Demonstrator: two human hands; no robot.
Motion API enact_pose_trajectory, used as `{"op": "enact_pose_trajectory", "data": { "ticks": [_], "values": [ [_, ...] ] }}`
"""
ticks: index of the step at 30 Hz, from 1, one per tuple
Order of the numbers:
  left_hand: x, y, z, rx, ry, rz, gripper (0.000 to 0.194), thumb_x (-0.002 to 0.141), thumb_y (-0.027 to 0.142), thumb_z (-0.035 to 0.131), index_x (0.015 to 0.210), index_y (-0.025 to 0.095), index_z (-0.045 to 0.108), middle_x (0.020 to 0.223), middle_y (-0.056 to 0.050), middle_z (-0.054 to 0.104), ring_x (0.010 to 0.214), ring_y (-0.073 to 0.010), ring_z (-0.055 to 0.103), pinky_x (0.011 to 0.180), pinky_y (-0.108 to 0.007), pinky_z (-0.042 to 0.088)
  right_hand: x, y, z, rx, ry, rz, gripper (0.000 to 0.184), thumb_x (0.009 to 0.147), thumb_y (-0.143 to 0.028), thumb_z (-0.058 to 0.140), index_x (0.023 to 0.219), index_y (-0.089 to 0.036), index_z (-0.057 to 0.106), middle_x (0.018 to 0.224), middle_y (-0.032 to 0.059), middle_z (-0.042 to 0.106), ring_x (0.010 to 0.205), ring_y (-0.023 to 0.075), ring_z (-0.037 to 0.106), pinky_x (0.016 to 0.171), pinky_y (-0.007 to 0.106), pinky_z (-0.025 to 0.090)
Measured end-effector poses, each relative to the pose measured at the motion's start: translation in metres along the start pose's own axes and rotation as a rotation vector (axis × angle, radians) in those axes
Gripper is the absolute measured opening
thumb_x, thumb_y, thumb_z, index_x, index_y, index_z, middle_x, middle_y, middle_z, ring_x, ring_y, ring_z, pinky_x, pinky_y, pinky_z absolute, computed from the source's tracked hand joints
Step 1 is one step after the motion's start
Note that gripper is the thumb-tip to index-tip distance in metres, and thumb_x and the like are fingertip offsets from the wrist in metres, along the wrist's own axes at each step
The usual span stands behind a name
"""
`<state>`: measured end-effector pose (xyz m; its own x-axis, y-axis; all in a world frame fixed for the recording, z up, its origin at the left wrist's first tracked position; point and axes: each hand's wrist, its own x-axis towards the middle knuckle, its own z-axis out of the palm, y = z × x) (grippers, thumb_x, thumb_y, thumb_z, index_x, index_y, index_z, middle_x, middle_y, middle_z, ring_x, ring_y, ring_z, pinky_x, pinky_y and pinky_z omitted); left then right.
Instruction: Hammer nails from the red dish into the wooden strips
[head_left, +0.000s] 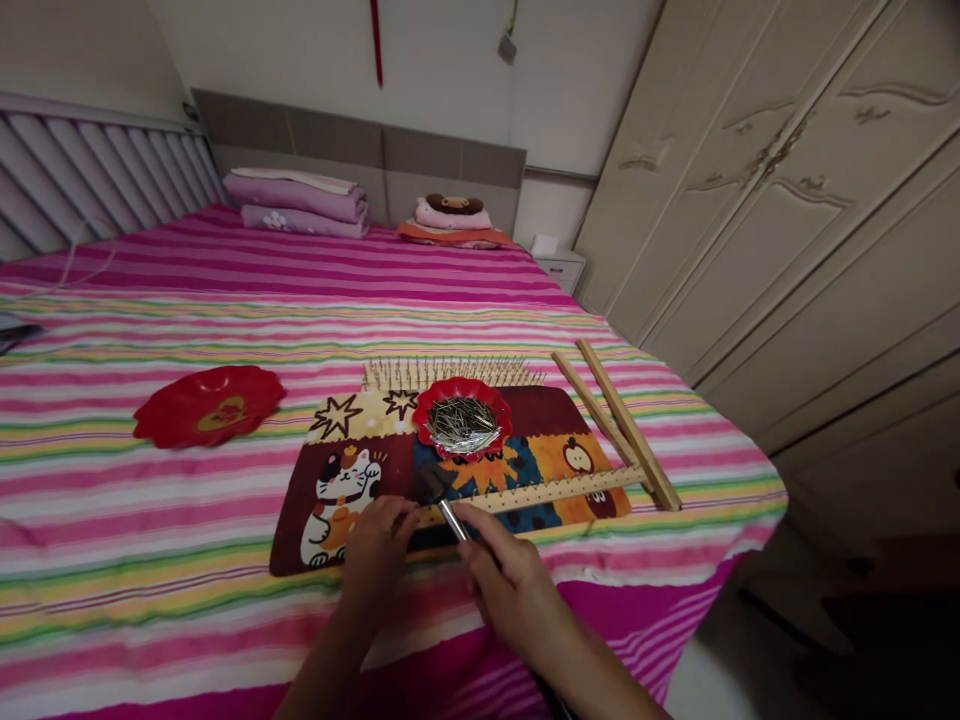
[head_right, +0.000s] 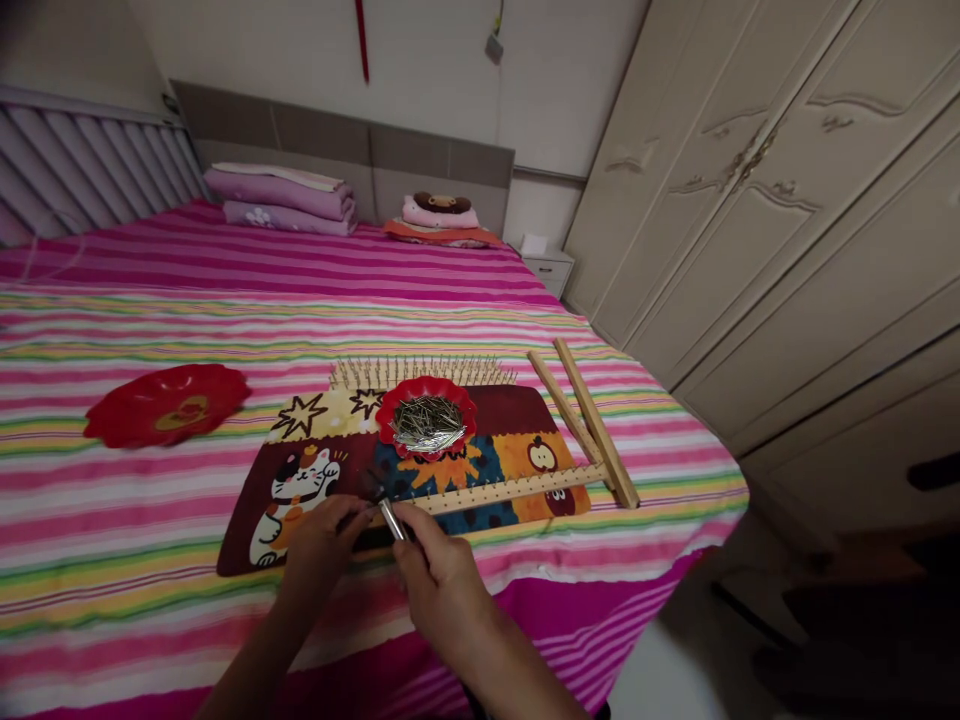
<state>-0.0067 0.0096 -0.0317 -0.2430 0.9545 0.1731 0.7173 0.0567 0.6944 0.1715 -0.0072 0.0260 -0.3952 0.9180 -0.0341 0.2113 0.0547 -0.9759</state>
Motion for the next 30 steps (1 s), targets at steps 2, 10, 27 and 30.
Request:
{"op": "enact_pose_trajectory", "data": {
  "ticks": [2,10,27,30],
  "values": [
    [0.001,-0.001,0.000,-0.020,0.008,-0.012,0.020,0.074,0.036,0.049,0.070,0.021,0.063,0.079,-0.004,0.066,0.079,-0.0191,0.059,0.073,-0.032,0.044,-0.015,0.002,-0.013,-0.060,-0.032,-0.052,0.034,0.091,-0.024,0.040,0.124,-0.025,0.050,0.053,-0.0085,0.043,0.042,0.0077,0.039,0.041,0.017,0.035],
    [0.019,0.001,-0.025,-0.028,-0.051,-0.123,0.026,0.070,0.035,0.047,0.084,0.024,0.066,0.084,-0.001,0.070,0.075,-0.0176,0.063,0.069,-0.028,0.047,-0.083,0.067,-0.079,-0.463,-0.062,-0.105,0.042,0.092,-0.024,0.038,0.133,-0.030,0.044,0.098,0.0043,0.070,0.080,0.0174,0.067,0.073,0.025,0.053],
    [0.124,0.070,0.020,0.609,-0.260,0.246,0.020,0.069,0.020,0.050,0.063,0.023,0.069,0.078,-0.008,0.071,0.079,-0.0234,0.059,0.074,-0.035,0.033,-0.095,0.116,-0.088,-0.528,0.053,-0.045,0.041,0.092,-0.028,0.038,0.132,-0.028,0.046,0.101,0.0077,0.071,0.087,0.0199,0.068,0.081,0.028,0.052],
    [0.125,0.071,0.018,0.602,-0.278,0.254,0.017,0.066,0.018,0.053,0.057,0.022,0.066,0.073,-0.007,0.070,0.074,-0.0212,0.060,0.072,-0.033,0.033,-0.094,0.114,-0.088,-0.530,0.077,-0.063,0.040,0.092,-0.028,0.038,0.131,-0.028,0.047,0.096,0.0069,0.072,0.081,0.0196,0.069,0.079,0.028,0.053]
  ]
}}
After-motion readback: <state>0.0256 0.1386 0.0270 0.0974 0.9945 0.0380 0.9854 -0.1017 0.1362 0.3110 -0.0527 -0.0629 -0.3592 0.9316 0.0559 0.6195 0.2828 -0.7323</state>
